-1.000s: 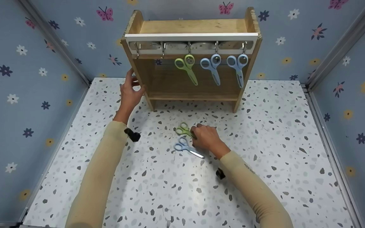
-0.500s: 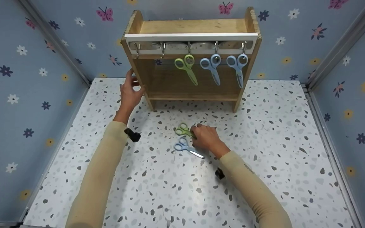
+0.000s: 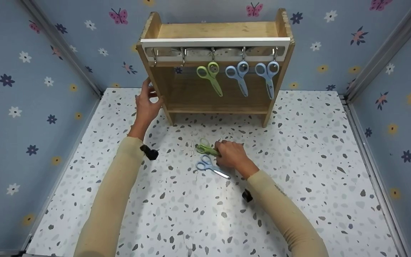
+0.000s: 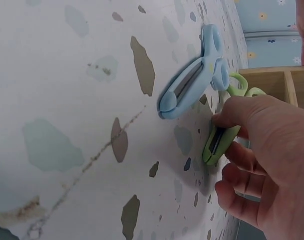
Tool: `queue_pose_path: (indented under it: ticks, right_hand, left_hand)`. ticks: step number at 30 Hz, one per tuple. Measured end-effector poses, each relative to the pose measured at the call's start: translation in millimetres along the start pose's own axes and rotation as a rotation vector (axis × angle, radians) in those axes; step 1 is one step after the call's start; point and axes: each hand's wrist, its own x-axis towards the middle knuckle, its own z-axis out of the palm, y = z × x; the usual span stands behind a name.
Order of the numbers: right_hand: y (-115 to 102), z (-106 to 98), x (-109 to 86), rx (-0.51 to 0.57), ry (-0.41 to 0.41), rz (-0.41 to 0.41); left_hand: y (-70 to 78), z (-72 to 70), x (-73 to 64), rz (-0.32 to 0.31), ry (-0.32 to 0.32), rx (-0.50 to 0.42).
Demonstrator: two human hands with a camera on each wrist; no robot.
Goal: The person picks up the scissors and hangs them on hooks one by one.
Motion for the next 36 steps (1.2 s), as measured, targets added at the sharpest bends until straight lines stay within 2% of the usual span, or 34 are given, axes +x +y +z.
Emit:
queue_pose_path:
  ticks: [6, 27, 36]
  right_hand:
    - [0.9, -1.3, -2.3, 0.019, 0.016, -0.021]
    - [1.3, -0.8, -0.7, 0.023, -0.005, -0.017]
    - [3.0, -1.2, -1.7, 0.027, 0.033, -0.059]
  left_hand:
    - [-2.9, 1.2, 0.5, 0.031, 0.010, -0.003]
    - [-3.3, 0.8, 1.9, 0.015, 0.002, -0.012]
    - [-4.9, 1.5, 2.0, 0.046, 0.019, -0.022]
